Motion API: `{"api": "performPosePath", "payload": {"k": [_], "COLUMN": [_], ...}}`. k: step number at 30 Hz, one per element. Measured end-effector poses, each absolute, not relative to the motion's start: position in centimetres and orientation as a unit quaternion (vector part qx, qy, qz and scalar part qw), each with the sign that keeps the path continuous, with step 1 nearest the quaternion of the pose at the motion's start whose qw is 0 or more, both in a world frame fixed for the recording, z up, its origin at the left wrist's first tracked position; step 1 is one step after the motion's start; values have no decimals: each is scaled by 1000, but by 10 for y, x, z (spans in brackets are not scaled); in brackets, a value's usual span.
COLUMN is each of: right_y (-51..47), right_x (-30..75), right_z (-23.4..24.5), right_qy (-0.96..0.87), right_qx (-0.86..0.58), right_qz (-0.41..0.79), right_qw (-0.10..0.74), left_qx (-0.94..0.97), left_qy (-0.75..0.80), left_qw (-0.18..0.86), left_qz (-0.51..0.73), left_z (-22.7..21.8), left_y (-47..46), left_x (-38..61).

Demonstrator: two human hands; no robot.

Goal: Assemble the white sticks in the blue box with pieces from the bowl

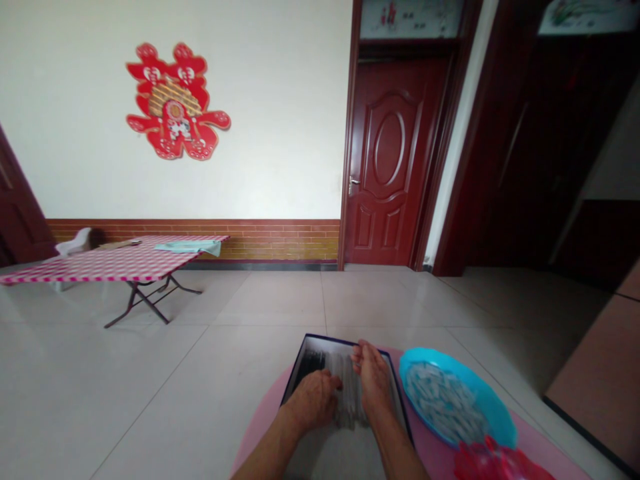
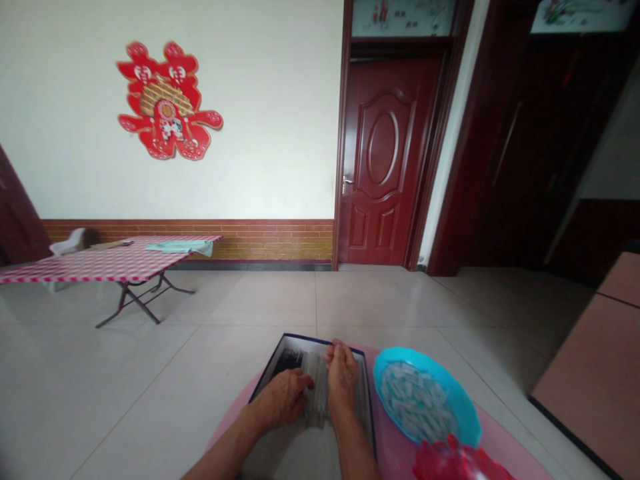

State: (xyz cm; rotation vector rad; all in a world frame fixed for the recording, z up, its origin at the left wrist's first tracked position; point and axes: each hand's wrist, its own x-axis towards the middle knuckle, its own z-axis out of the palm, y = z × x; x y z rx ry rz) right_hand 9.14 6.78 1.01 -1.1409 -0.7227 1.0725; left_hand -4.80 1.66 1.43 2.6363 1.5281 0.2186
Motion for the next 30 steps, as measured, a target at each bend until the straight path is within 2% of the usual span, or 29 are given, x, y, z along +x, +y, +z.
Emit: {"api": "performPosePath", "payload": {"k": [14,30], "right_y": [66,60], "right_x": [90,82], "right_z": [10,13], "right_qy": [-342,-412], "right_qx": [-509,-476], "right_qz": [469,514], "right_qw": [636,583], "left_qx": [871,882], "left_qy": [466,436], "left_qw": [58,62], "left_qz": [144,168], "left_z": [27,39], "left_y": [16,12], "left_x": [-44,-34]}}
